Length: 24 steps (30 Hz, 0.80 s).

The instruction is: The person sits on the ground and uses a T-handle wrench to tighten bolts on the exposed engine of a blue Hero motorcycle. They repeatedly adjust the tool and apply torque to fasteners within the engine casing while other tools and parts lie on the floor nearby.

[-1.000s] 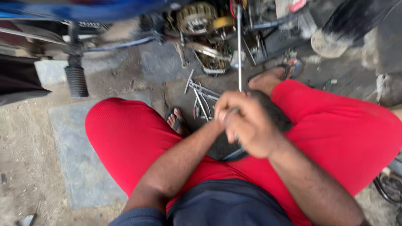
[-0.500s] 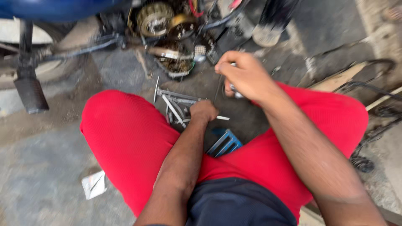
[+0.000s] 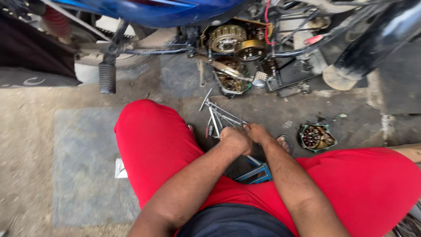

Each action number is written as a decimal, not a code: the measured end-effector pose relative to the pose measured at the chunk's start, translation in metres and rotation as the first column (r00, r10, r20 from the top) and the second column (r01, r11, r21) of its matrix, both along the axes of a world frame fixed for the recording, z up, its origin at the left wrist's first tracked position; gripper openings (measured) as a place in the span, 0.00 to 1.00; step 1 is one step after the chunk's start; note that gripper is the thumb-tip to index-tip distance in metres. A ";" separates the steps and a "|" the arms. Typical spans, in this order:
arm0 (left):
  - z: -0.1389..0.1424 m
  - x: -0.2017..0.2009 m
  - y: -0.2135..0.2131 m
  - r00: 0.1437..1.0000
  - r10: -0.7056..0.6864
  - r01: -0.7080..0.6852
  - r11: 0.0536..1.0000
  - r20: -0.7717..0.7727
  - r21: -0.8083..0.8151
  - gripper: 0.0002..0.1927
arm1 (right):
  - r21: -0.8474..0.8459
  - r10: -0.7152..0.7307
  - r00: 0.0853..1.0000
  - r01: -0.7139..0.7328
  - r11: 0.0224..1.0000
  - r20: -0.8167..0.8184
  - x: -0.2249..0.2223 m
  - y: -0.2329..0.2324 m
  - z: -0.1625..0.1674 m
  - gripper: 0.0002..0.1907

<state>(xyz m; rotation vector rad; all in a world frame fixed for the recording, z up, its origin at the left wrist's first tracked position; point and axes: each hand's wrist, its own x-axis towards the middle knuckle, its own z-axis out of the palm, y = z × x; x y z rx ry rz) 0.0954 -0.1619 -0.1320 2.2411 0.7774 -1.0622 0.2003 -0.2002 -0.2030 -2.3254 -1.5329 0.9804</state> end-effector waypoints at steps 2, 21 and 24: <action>0.017 -0.006 0.008 1.000 0.001 0.000 1.000 0.022 -0.031 0.27 | -0.010 -0.059 0.953 0.058 0.998 -0.297 0.010 0.010 -0.005 0.19; 0.190 -0.121 0.015 0.955 -0.254 0.293 0.747 0.150 -0.597 0.24 | -0.426 -0.510 0.310 0.301 0.853 -0.803 0.059 -0.049 0.130 0.25; 0.182 -0.073 0.061 0.854 0.057 0.232 0.848 0.518 -0.476 0.16 | -0.342 -0.467 0.170 0.478 0.809 -0.868 0.033 -0.052 0.148 0.28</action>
